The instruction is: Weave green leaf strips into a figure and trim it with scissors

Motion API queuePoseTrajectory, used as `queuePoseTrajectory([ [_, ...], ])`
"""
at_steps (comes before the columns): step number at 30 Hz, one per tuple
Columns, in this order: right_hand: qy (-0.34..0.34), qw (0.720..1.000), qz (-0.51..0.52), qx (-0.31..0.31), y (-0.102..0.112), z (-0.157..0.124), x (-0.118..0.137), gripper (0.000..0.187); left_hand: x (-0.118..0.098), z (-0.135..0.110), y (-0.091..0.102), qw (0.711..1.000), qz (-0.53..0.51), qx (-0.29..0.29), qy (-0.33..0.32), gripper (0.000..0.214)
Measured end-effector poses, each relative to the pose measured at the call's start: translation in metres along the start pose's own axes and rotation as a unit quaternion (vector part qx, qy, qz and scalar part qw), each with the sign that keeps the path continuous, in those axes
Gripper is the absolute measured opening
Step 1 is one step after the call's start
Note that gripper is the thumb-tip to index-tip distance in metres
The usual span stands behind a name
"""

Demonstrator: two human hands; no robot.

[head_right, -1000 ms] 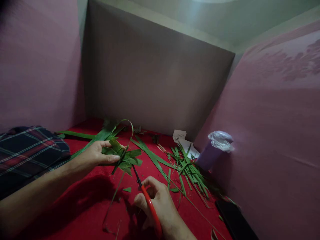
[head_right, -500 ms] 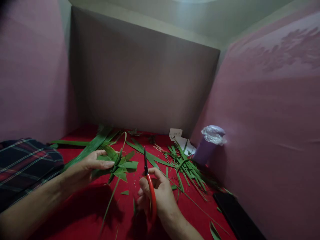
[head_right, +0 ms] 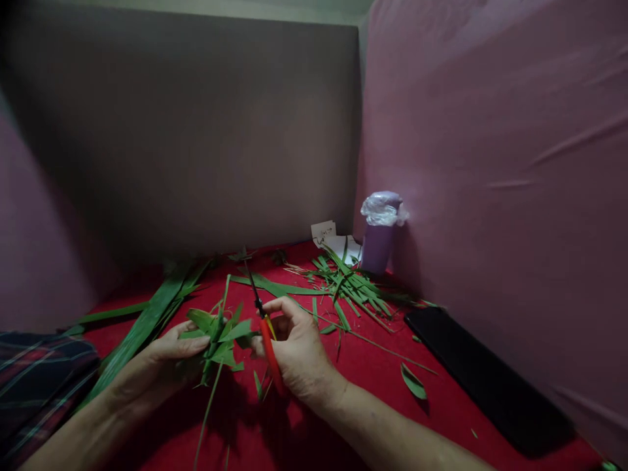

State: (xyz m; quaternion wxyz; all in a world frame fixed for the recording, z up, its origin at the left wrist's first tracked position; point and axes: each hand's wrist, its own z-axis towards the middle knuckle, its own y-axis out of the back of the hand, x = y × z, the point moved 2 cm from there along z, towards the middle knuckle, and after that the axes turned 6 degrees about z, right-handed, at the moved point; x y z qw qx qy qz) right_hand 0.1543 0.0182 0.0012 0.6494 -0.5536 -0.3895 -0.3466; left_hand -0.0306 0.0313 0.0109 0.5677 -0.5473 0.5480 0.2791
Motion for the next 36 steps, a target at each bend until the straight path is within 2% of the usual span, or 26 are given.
queuePoseTrajectory([
  [5, 0.005, 1.000, -0.017, -0.009, 0.003, 0.002, -0.002, 0.039, 0.004, 0.003, 0.005, 0.997, -0.055, -0.027, 0.042, 0.016],
  [11, 0.020, 1.000, -0.007, 0.014, 0.001, 0.000, -0.003, 0.033, 0.007, 0.003, 0.007, 0.996, -0.066, -0.041, 0.049, 0.021],
  [15, 0.039, 0.998, -0.029, 0.028, 0.001, -0.002, -0.005, 0.031, 0.003, 0.002, 0.010, 0.996, -0.073, -0.031, 0.027, 0.022],
  [21, 0.015, 0.993, -0.102, 0.057, 0.002, -0.007, -0.008, 0.032, -0.010, 0.000, 0.020, 0.992, -0.112, -0.040, -0.031, 0.019],
  [24, 0.022, 0.977, -0.192, 0.089, 0.001, -0.013, -0.008, 0.030, -0.013, 0.000, 0.025, 0.987, -0.148, -0.026, -0.055, 0.017],
  [27, 0.055, 0.964, -0.248, 0.083, 0.000, -0.017, -0.009, 0.025, -0.014, -0.001, 0.025, 0.982, -0.177, -0.010, -0.058, 0.017],
  [33, 0.141, 0.913, -0.374, 0.079, -0.004, -0.019, -0.004, 0.021, -0.007, -0.003, 0.012, 0.976, -0.212, -0.029, -0.034, 0.024],
  [36, 0.173, 0.897, -0.402, 0.064, -0.005, -0.019, 0.000, 0.023, -0.002, -0.002, 0.008, 0.973, -0.229, -0.028, -0.030, 0.025],
])
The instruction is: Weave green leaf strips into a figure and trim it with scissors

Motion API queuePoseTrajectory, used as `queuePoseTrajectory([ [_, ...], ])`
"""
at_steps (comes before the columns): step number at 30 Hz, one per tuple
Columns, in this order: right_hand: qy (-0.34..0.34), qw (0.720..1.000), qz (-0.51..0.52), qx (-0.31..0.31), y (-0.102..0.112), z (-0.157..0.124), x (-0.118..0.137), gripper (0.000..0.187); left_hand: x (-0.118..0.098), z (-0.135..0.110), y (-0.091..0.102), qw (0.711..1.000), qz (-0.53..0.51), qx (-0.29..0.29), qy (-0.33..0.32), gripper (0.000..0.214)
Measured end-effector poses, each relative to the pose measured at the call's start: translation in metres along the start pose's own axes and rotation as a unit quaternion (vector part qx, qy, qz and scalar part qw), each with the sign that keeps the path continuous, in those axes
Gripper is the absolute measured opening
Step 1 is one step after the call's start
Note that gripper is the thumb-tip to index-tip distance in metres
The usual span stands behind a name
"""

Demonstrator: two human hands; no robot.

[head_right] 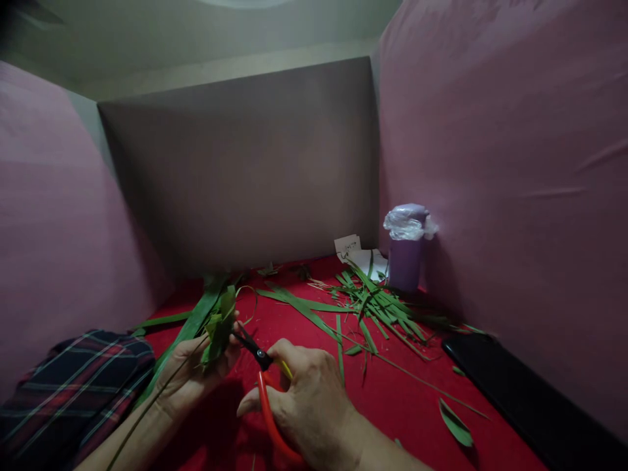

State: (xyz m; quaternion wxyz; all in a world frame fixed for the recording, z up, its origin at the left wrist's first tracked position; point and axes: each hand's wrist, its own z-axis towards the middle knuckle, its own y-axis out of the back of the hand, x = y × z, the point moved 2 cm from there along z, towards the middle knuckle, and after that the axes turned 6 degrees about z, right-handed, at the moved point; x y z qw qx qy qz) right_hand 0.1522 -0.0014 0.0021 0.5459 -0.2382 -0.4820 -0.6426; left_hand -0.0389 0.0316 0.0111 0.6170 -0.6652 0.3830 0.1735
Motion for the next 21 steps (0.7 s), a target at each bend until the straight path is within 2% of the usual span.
queuePoseTrajectory([
  [7, 0.025, 1.000, -0.001, -0.018, -0.0003, -0.0013, 0.0024, 0.021, 0.0065, -0.0012, 0.0000, 0.999, -0.003, 0.036, 0.014, 0.044],
  [10, 0.023, 1.000, 0.017, -0.005, 0.0002, -0.0012, 0.0030, 0.018, 0.0085, -0.0016, -0.0008, 0.999, 0.001, 0.041, 0.015, 0.047],
  [21, 0.055, 0.998, -0.002, 0.014, 0.0029, -0.0010, 0.0063, 0.014, 0.0112, -0.0030, -0.0078, 0.999, -0.024, -0.029, 0.009, 0.048],
])
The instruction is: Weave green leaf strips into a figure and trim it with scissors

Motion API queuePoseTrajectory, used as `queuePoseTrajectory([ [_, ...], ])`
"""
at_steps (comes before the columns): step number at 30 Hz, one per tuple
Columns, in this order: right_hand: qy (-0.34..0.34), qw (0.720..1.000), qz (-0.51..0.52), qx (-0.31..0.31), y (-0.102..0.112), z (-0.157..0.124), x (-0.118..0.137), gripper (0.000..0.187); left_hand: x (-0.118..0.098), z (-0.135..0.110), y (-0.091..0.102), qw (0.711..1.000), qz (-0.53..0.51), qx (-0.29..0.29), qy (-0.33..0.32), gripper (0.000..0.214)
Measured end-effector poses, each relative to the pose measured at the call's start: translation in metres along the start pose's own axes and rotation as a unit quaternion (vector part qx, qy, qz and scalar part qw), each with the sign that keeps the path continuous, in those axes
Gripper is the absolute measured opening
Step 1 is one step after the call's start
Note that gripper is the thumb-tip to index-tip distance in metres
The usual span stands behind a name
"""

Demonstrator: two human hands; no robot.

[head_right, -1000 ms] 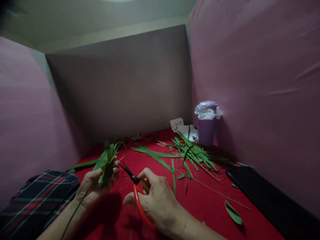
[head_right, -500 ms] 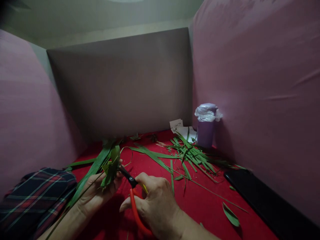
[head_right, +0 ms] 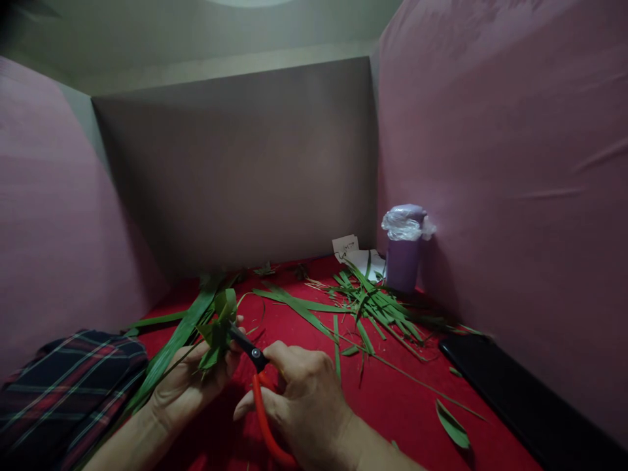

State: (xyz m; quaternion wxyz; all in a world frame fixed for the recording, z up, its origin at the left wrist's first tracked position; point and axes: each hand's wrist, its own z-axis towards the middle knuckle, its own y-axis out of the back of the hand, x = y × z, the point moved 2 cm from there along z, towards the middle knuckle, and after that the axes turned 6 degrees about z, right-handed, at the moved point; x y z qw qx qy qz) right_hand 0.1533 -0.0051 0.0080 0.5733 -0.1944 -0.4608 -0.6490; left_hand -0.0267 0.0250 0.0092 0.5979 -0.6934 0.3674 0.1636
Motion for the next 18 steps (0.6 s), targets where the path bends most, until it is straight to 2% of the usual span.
queuePoseTrajectory([
  [7, -0.001, 1.000, 0.008, 0.001, 0.0013, 0.0001, -0.0001, 0.010, 0.0023, -0.0007, -0.0002, 1.000, 0.008, 0.024, 0.013, 0.050],
  [13, -0.011, 1.000, 0.018, 0.008, 0.0009, -0.0008, -0.0001, 0.008, 0.0035, -0.0018, 0.0000, 1.000, 0.000, -0.003, 0.024, 0.044],
  [18, -0.027, 0.999, 0.026, 0.012, -0.0010, -0.0006, -0.0042, 0.016, 0.0038, -0.0035, -0.0021, 1.000, 0.004, -0.010, 0.018, 0.043],
])
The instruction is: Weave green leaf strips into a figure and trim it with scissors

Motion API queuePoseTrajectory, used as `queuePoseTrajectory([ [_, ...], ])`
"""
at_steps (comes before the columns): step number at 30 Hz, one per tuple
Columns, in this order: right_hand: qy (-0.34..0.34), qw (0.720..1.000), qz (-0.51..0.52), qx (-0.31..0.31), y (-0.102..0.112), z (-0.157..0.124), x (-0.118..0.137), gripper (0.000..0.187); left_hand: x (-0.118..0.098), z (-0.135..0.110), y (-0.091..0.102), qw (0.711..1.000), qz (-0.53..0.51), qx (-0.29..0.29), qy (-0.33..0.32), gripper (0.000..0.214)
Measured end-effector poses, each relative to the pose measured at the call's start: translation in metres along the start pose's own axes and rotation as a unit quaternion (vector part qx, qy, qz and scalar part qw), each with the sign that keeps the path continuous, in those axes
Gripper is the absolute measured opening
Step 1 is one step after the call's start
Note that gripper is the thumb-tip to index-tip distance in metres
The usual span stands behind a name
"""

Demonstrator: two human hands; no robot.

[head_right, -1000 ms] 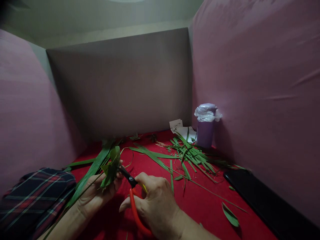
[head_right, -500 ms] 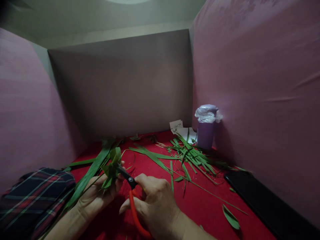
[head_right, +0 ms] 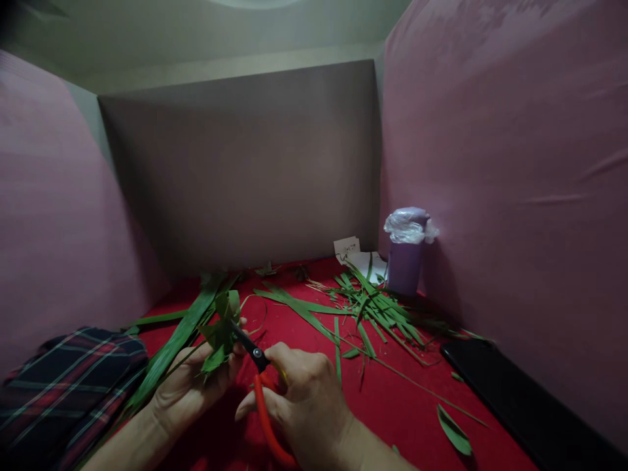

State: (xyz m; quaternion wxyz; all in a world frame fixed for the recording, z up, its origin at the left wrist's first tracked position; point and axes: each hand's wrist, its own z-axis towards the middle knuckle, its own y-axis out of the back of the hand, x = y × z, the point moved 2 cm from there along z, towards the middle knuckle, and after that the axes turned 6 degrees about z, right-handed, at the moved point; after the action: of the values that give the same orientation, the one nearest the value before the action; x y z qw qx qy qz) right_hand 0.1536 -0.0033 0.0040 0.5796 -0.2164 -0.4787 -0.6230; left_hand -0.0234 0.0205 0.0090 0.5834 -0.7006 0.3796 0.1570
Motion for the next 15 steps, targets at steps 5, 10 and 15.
queuePoseTrajectory([
  [5, -0.010, 1.000, 0.014, 0.004, -0.0005, 0.0007, 0.0001, 0.014, -0.0004, -0.0001, -0.0023, 1.000, 0.008, 0.016, -0.012, 0.047],
  [10, -0.014, 1.000, 0.022, 0.015, -0.0015, -0.0003, 0.0008, 0.014, -0.0011, -0.0002, -0.0022, 1.000, 0.011, 0.011, -0.015, 0.044],
  [15, 0.010, 0.999, 0.049, 0.020, -0.0007, -0.0010, 0.0028, 0.016, -0.0012, 0.0012, 0.0002, 1.000, 0.004, -0.001, -0.019, 0.043],
])
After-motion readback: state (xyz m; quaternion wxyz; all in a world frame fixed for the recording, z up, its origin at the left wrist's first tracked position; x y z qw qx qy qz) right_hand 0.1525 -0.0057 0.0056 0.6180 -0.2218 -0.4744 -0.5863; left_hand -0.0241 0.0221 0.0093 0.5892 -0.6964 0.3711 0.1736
